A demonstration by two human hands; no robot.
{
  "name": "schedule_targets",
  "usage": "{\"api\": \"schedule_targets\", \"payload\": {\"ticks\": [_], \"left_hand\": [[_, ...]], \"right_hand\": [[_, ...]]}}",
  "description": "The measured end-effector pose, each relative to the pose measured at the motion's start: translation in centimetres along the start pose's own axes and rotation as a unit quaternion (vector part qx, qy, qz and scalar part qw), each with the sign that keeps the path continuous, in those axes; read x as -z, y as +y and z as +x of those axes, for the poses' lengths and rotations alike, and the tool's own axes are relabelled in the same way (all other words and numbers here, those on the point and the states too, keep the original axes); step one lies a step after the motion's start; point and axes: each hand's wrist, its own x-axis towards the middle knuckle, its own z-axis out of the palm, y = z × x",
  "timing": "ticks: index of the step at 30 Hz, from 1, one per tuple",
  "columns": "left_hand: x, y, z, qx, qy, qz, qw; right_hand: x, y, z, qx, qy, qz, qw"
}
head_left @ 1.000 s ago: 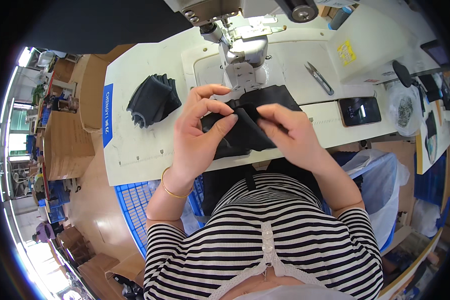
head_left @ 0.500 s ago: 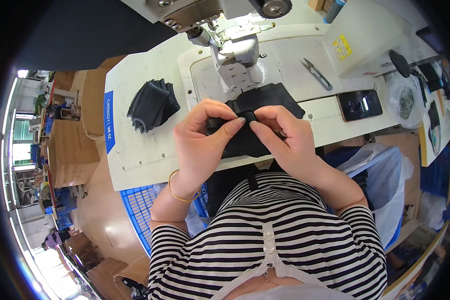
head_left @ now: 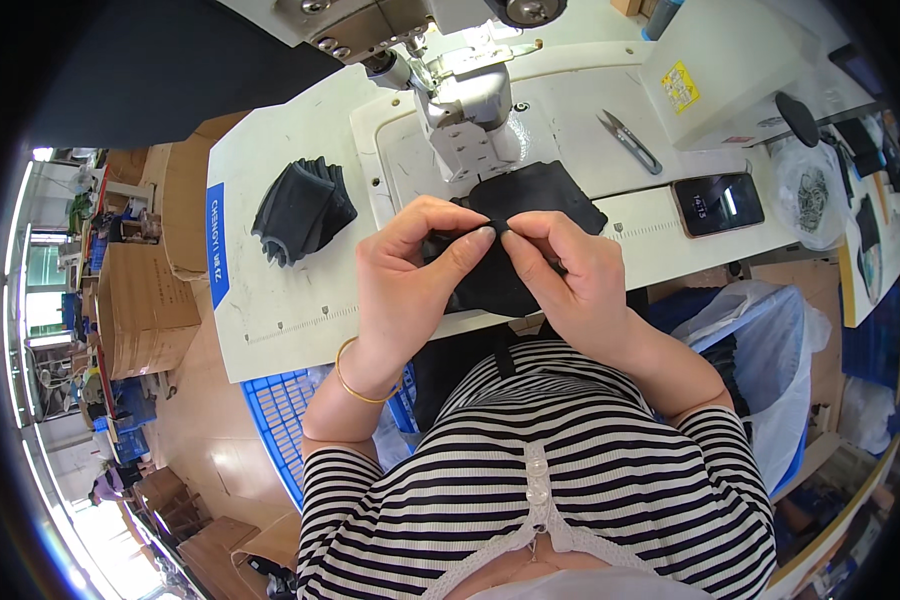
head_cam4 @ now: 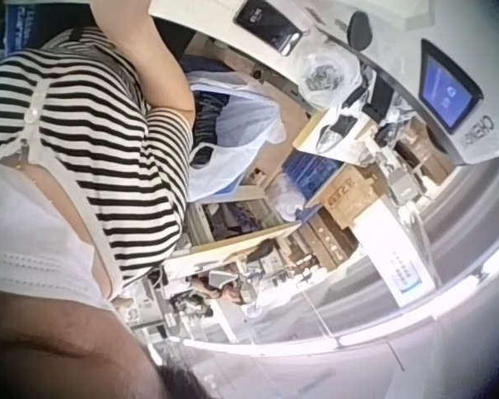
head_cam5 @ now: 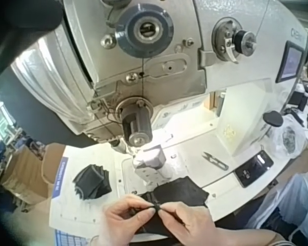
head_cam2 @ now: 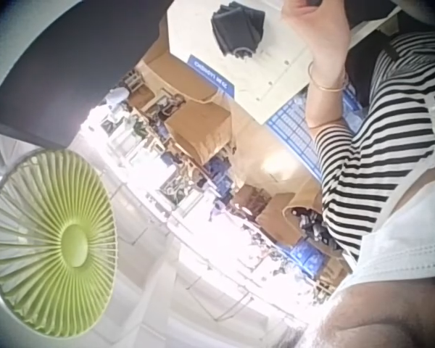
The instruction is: Stitching or sewing upper panels of shoes using an industrial sewing machine.
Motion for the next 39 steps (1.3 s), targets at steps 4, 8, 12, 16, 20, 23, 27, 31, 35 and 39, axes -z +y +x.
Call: {"api": "schedule_targets", "payload": {"ticks": [4,8,12,16,20,23,27,31,35,39], "left_hand": [[0.0,-0.1,0.0,-0.016,-0.004,0.009,1.000],[-0.1,-0.1,-0.1,-0.050,0.012,0.029,0.998],[0.6,-0.6,0.4,-0.085,0.071,-0.021,0.994],[1.1,-0.4,1.1,-0.067,0.104,-0.066,0.990],[1.2,-0.4,1.4,-0.066,0.106,-0.075,0.989],[1.4,-0.3,1.5,-0.067,0.106,-0.083,0.989],[2.4,0.7,3.5,-0.043,0.076,-0.074,0.993],[4.1,1.2,6.8,0.056,0.007,-0.121,0.991],[4.6,1.3,8.7,0.080,0.008,-0.141,0.987],[4.7,1.5,9.9,0.079,0.009,-0.141,0.987]], "right_hand": [[0.0,-0.1,0.0,0.003,0.000,-0.010,1.000],[-0.1,-0.3,0.1,-0.026,-0.003,-0.001,1.000],[-0.1,-0.4,0.0,-0.003,0.002,-0.001,1.000],[0.1,-0.2,-0.1,-0.003,-0.004,-0.015,1.000],[0.0,-0.2,0.2,-0.001,0.000,0.004,1.000],[-0.1,-0.4,0.3,-0.019,0.001,0.021,1.000],[-0.6,0.0,1.4,-0.102,0.004,0.163,0.981],[-0.9,-0.3,3.3,-0.130,0.017,0.192,0.973],[-1.1,0.3,4.7,-0.132,0.027,0.211,0.968],[-1.2,0.3,5.6,-0.124,0.039,0.226,0.966]]}}
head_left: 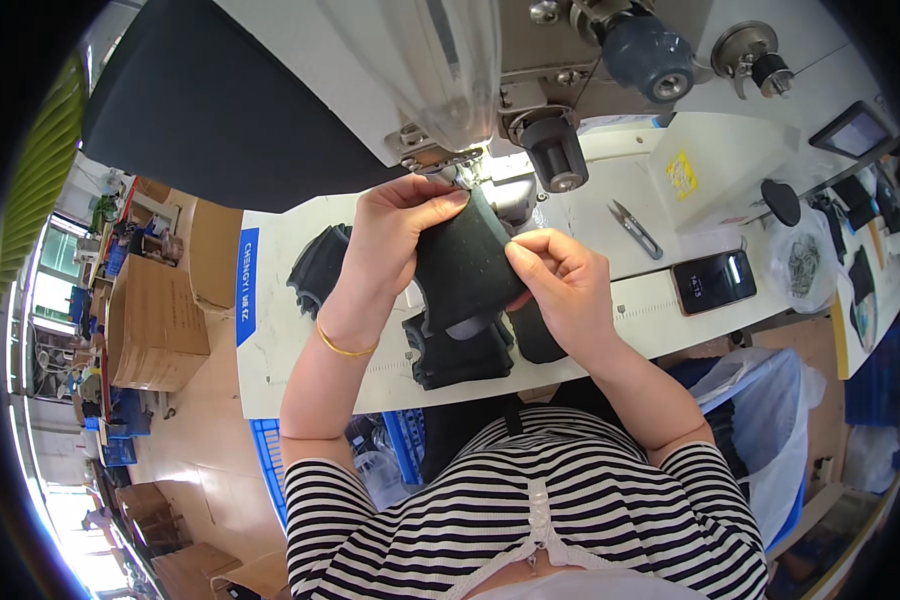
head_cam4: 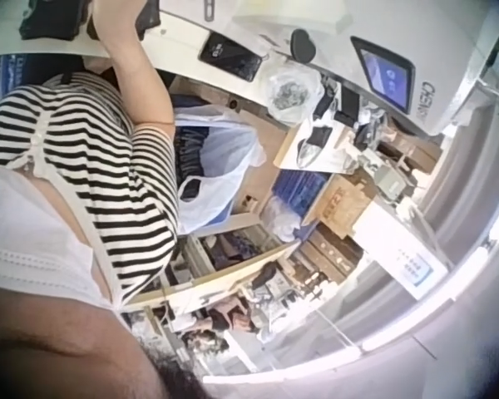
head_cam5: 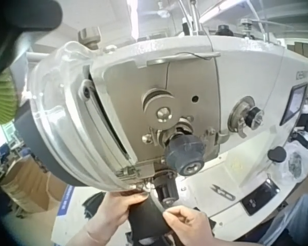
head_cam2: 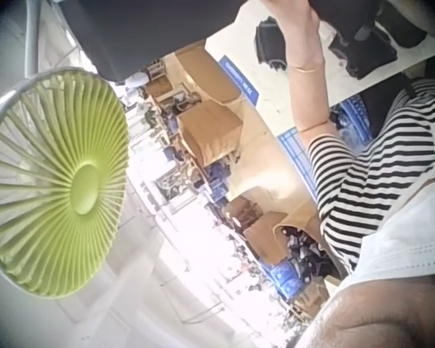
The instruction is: Stitching or sewing upper panels of shoes using an industrial sewing machine.
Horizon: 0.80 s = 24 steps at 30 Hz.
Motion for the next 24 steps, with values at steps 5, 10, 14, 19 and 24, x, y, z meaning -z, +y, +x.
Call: {"api": "schedule_targets", "payload": {"ticks": [5,10,14,19,24], "left_hand": [[-0.05,0.59,0.51,0.029,0.018,0.000,0.999],[-0.12,0.58,0.52,0.037,0.026,0.007,0.999],[-0.05,0.31,0.37,0.029,0.024,-0.013,0.999],[-0.28,0.35,0.46,0.021,0.026,-0.015,0.999],[-0.11,0.49,0.66,0.018,0.029,-0.015,0.999]], "right_hand": [[-0.06,-0.30,0.42,0.005,0.001,0.005,1.000],[-0.13,-0.09,0.43,0.002,0.003,0.010,1.000],[-0.22,-0.22,0.37,0.001,0.005,-0.005,1.000],[-0.20,-0.17,0.30,-0.004,0.007,0.007,1.000],[-0.42,-0.37,0.47,0.000,0.007,0.000,1.000]]}}
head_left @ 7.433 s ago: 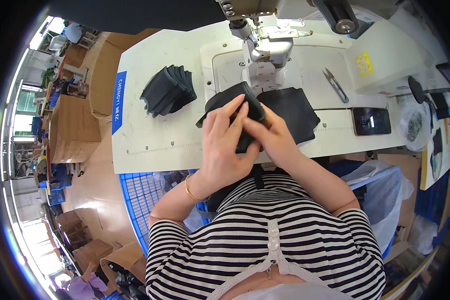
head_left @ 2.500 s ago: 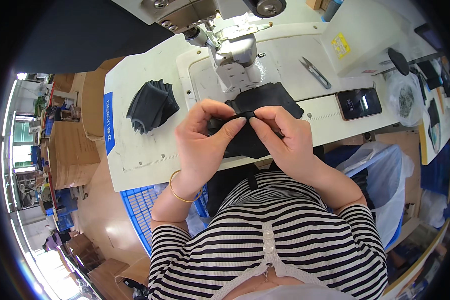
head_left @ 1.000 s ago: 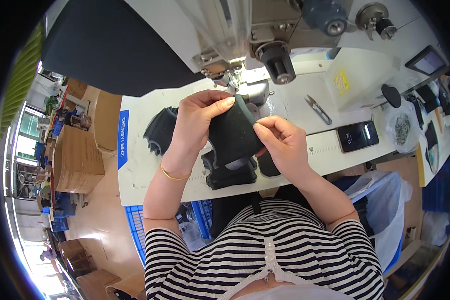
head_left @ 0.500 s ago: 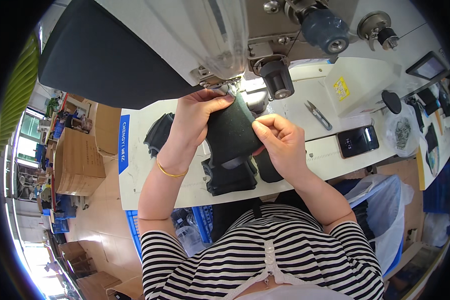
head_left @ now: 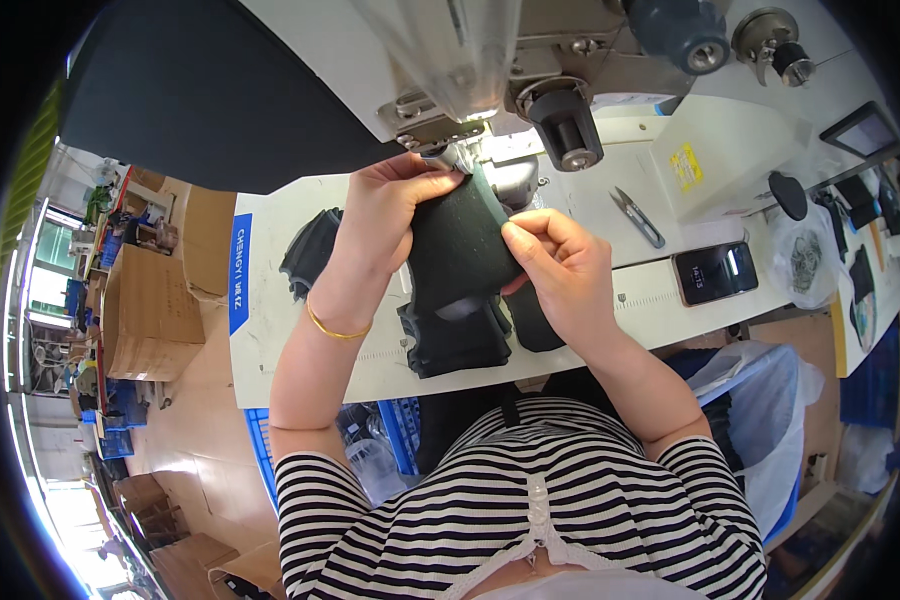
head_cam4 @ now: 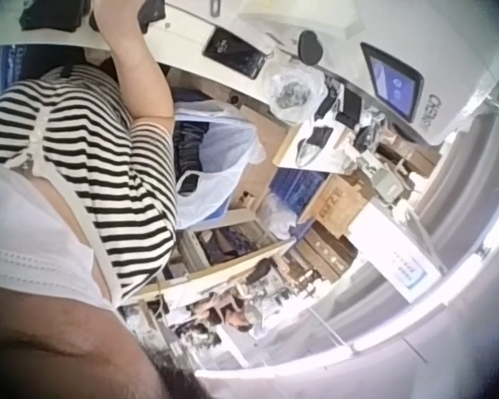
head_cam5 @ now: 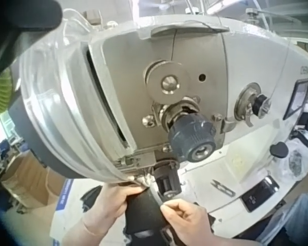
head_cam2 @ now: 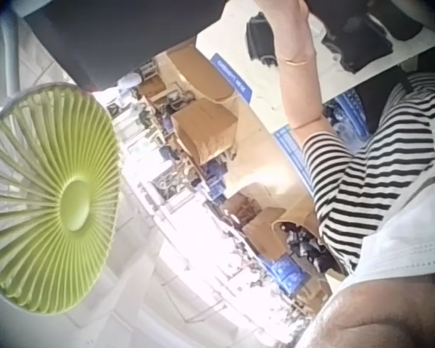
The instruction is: Stitching or sewing upper panels of shoes using an industrial sewing machine.
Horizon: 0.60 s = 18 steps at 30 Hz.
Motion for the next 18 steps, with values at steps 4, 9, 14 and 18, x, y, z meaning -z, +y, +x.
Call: {"api": "schedule_targets", "payload": {"ticks": [4,9,14,18], "left_hand": [[0.1,0.0,0.6,0.003,0.023,-0.025,0.999],[0.2,-0.2,0.1,-0.008,0.007,0.010,1.000],[1.0,-0.5,0.4,-0.017,-0.028,0.017,0.999],[1.0,-0.5,0.6,-0.045,-0.040,0.030,0.998]], "right_hand": [[0.0,0.3,0.5,0.010,-0.003,-0.002,1.000],[0.1,-0.1,-0.4,0.020,-0.010,-0.017,1.000],[0.8,-0.5,-1.1,-0.044,-0.051,0.040,0.997],[1.2,0.0,-1.0,-0.031,-0.059,-0.004,0.998]]}}
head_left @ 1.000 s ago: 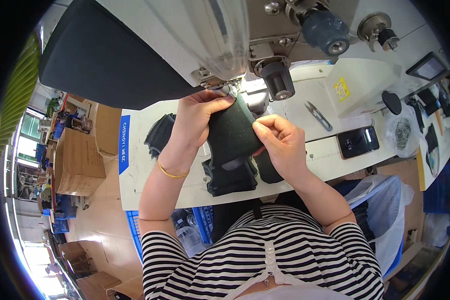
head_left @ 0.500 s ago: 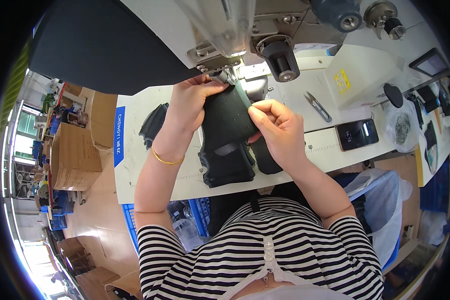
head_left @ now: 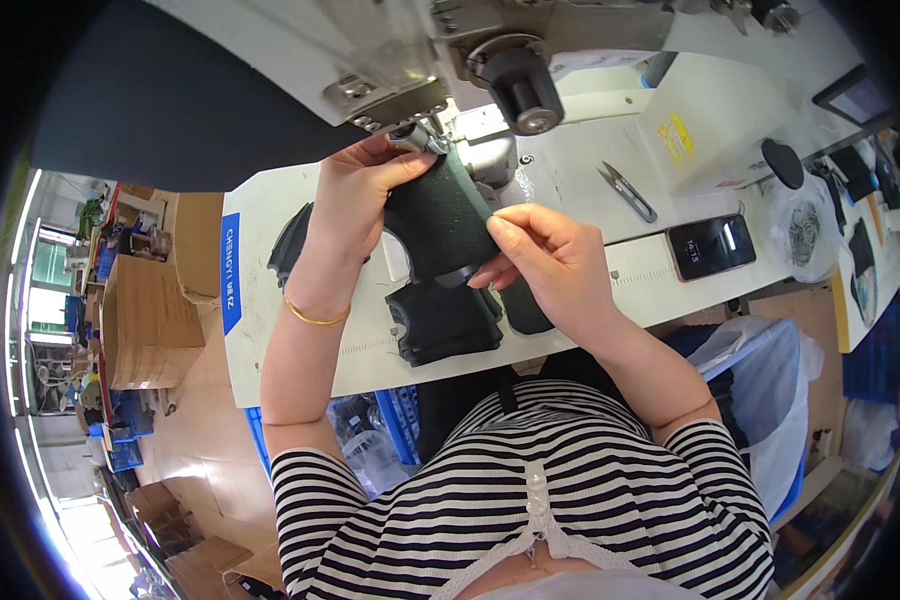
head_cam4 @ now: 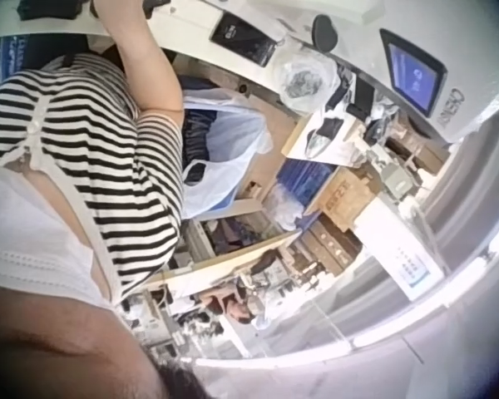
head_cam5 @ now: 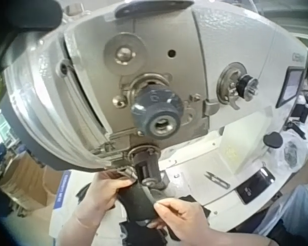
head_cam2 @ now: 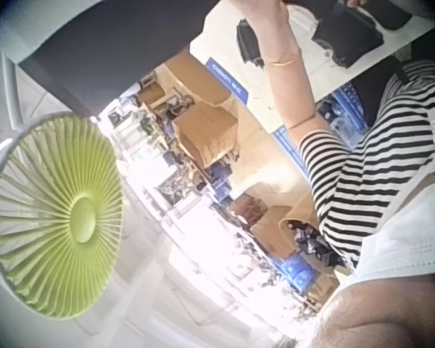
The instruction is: Stitching or sewing upper panels of shoes using an industrial sewing machine.
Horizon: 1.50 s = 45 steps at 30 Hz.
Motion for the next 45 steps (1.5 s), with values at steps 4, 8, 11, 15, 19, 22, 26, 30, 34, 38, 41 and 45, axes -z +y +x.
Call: {"api": "schedule_targets", "payload": {"ticks": [4,8,11,15,19,22,26,30,34,38,41,45], "left_hand": [[0.1,-0.1,0.2,-0.010,0.000,0.010,1.000],[-0.1,0.0,0.0,-0.023,-0.003,0.022,0.999],[-0.2,0.2,-0.2,-0.018,0.007,0.024,1.000],[-0.5,0.5,-0.1,0.027,0.033,0.028,0.999],[0.2,0.4,0.4,0.049,0.044,0.016,0.998],[0.0,0.6,0.7,0.047,0.037,0.024,0.998],[0.0,0.8,1.2,0.035,0.038,0.035,0.998],[0.5,0.6,2.0,0.046,0.047,0.009,0.998],[0.6,0.5,2.6,0.044,0.046,0.009,0.998],[2.4,-0.8,3.4,0.009,0.040,0.004,0.999],[2.2,-0.3,3.4,-0.011,0.038,0.012,0.999],[1.1,0.0,3.6,-0.060,0.042,0.007,0.997]], "right_hand": [[0.1,0.0,0.0,0.006,-0.004,-0.009,1.000],[0.1,0.1,0.0,0.001,-0.002,-0.006,1.000],[-0.2,-0.1,-0.1,-0.006,-0.001,-0.012,1.000],[-0.4,0.1,-0.2,0.006,0.003,-0.007,1.000],[-0.8,0.2,-0.1,0.028,0.009,-0.002,1.000],[-1.0,0.2,0.3,0.029,0.018,0.004,0.999],[-1.1,0.1,0.9,0.025,0.016,0.009,1.000],[-1.3,0.2,1.5,0.032,0.016,0.015,0.999],[-1.5,0.2,1.9,0.038,0.017,0.015,0.999],[-1.4,0.2,2.4,0.042,0.016,0.005,0.999],[-1.6,0.0,2.8,0.042,0.014,0.005,0.999],[-1.6,0.1,3.1,0.044,0.019,-0.003,0.999]]}}
